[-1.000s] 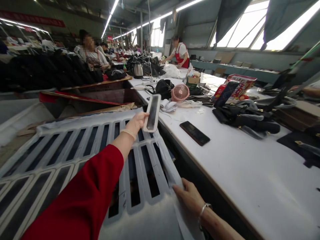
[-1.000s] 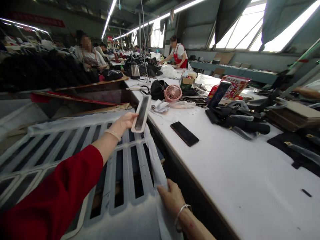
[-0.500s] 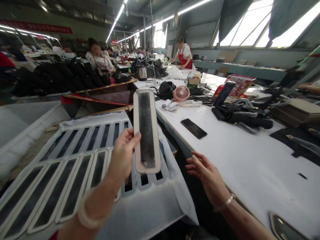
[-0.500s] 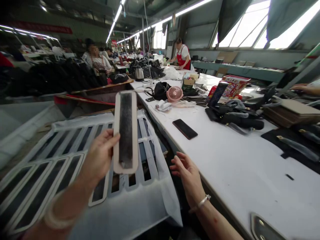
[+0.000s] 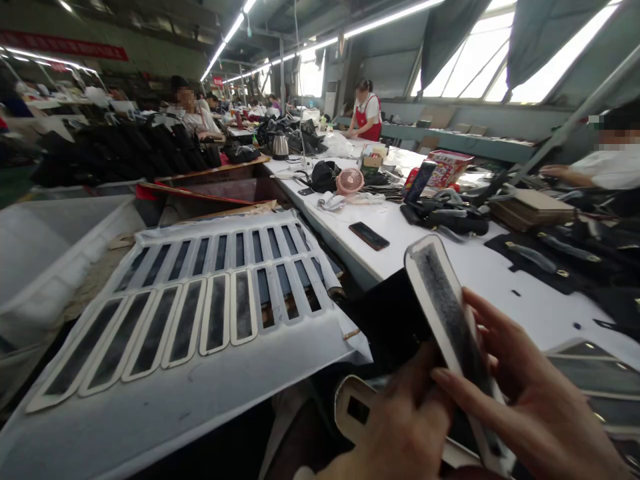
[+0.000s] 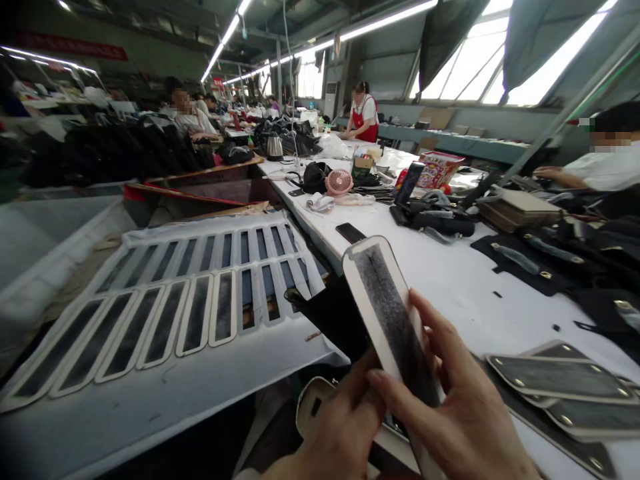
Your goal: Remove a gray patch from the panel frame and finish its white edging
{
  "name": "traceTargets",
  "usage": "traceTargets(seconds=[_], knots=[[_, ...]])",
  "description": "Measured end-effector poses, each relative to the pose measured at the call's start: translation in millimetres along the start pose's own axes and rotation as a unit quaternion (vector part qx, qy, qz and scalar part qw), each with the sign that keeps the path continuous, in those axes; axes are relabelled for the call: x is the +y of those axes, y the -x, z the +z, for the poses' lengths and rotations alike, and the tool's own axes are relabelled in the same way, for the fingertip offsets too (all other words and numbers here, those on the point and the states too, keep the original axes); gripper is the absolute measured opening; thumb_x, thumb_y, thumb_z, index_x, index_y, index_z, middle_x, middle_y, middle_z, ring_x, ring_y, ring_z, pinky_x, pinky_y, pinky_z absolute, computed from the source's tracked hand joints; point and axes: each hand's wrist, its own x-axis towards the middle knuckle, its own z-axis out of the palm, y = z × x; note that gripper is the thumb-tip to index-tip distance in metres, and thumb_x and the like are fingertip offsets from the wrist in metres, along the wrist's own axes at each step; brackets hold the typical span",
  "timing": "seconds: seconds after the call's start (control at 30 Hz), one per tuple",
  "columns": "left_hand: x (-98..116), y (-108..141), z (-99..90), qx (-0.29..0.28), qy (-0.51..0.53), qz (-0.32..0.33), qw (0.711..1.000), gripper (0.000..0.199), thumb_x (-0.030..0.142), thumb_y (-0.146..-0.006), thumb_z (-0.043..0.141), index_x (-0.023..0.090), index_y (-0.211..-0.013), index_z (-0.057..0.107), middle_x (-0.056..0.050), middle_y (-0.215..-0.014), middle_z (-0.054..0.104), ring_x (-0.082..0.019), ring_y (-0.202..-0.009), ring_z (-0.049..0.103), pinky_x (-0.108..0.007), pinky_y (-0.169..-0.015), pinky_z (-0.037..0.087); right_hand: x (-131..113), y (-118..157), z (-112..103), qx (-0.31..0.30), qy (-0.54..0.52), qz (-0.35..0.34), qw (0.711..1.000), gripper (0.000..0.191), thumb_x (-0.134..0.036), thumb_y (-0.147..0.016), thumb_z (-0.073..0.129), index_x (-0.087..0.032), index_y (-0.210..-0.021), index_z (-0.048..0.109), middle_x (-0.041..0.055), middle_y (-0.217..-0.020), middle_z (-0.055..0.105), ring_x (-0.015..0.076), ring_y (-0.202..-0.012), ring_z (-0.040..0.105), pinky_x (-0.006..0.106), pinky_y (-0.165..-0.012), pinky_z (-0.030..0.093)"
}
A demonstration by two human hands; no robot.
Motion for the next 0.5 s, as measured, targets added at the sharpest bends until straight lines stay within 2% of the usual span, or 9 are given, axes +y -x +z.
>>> traceTargets(seconds=[0.07, 0.1, 0.17, 0.23, 0.3, 0.37, 0.43, 0.5], knots=[[4, 7, 3.6, -0.046, 0.016, 0.043, 0.998, 0.086, 0.047, -0.078, 0.073, 0.032, -0.151, 0.030, -0.009, -0.154, 0.041, -0.034, -0.130, 0.053, -0.043, -0.110, 0.047, 9, 10, -16, 0.003, -0.001, 0.027, 1.000, 0.094, -0.063, -0.055, 0.078, -0.034, -0.140, 0.049, 0.0120, -0.104, 0.071, 0.0340, -0.084, 0.071, 0.041, -0.064, 0.062], [5, 12, 5.1, -0.046, 0.019, 0.074, 0.996, 0.076, 0.042, -0.081, 0.071, 0.029, -0.148, 0.038, -0.011, -0.147, 0.050, -0.032, -0.125, 0.058, -0.040, -0.106, 0.050, 14, 16, -23, 0.007, -0.003, 0.039, 0.999, 0.094, -0.064, -0.056, 0.078, -0.034, -0.140, 0.048, 0.0115, -0.102, 0.071, 0.0336, -0.083, 0.071, 0.039, -0.063, 0.062], [4, 26, 5.0, 0.003, 0.012, 0.119, 0.993, 0.051, 0.029, -0.085, 0.067, 0.025, -0.134, 0.055, -0.012, -0.127, 0.067, -0.025, -0.112, 0.067, -0.033, -0.098, 0.055, 23, 27, -36, 0.029, -0.021, 0.058, 0.998, 0.097, -0.062, -0.053, 0.080, -0.035, -0.139, 0.048, 0.0108, -0.102, 0.072, 0.0332, -0.084, 0.072, 0.037, -0.063, 0.063], [-3, 45, -1.0, 0.081, -0.027, 0.098, 0.992, 0.038, 0.017, -0.085, 0.064, 0.026, -0.121, 0.060, -0.007, -0.115, 0.072, -0.019, -0.105, 0.068, -0.029, -0.095, 0.054, 30, 38, -46, 0.048, -0.044, 0.073, 0.995, 0.098, -0.059, -0.051, 0.083, -0.036, -0.139, 0.047, 0.0103, -0.108, 0.071, 0.0324, -0.090, 0.071, 0.035, -0.067, 0.063], [-15, 65, -11.3, 0.147, -0.084, 0.000, 0.986, 0.037, 0.012, -0.087, 0.060, 0.031, -0.118, 0.059, -0.002, -0.118, 0.069, -0.017, -0.114, 0.062, -0.032, -0.103, 0.048, 33, 48, -51, 0.060, -0.073, 0.074, 0.993, 0.096, -0.055, -0.052, 0.085, -0.035, -0.139, 0.048, 0.0098, -0.117, 0.069, 0.0309, -0.096, 0.070, 0.032, -0.070, 0.063], [-31, 84, -21.2, 0.199, -0.087, -0.130, 0.968, 0.034, 0.024, -0.089, 0.061, 0.033, -0.121, 0.058, -0.002, -0.130, 0.062, -0.021, -0.126, 0.053, -0.041, -0.111, 0.040, 34, 56, -49, 0.058, -0.106, 0.051, 0.991, 0.089, -0.049, -0.059, 0.085, -0.035, -0.139, 0.048, 0.0096, -0.122, 0.067, 0.0282, -0.097, 0.069, 0.029, -0.070, 0.062], [-49, 98, -26.6, 0.248, -0.003, -0.274, 0.929, 0.038, 0.040, -0.089, 0.061, 0.031, -0.126, 0.056, -0.005, -0.140, 0.055, -0.027, -0.134, 0.045, -0.048, -0.115, 0.032, 34, 61, -41, 0.044, -0.135, 0.007, 0.990, 0.082, -0.044, -0.068, 0.082, -0.034, -0.141, 0.045, 0.0096, -0.120, 0.067, 0.0255, -0.096, 0.069, 0.028, -0.072, 0.062], [-64, 107, -26.0, 0.294, 0.114, -0.360, 0.878, 0.046, 0.050, -0.087, 0.058, 0.027, -0.127, 0.056, -0.006, -0.144, 0.051, -0.029, -0.138, 0.040, -0.049, -0.118, 0.026, 36, 65, -29, 0.024, -0.150, -0.030, 0.988, 0.078, -0.040, -0.075, 0.078, -0.033, -0.144, 0.041, 0.0101, -0.121, 0.066, 0.0249, -0.098, 0.069, 0.031, -0.076, 0.061]])
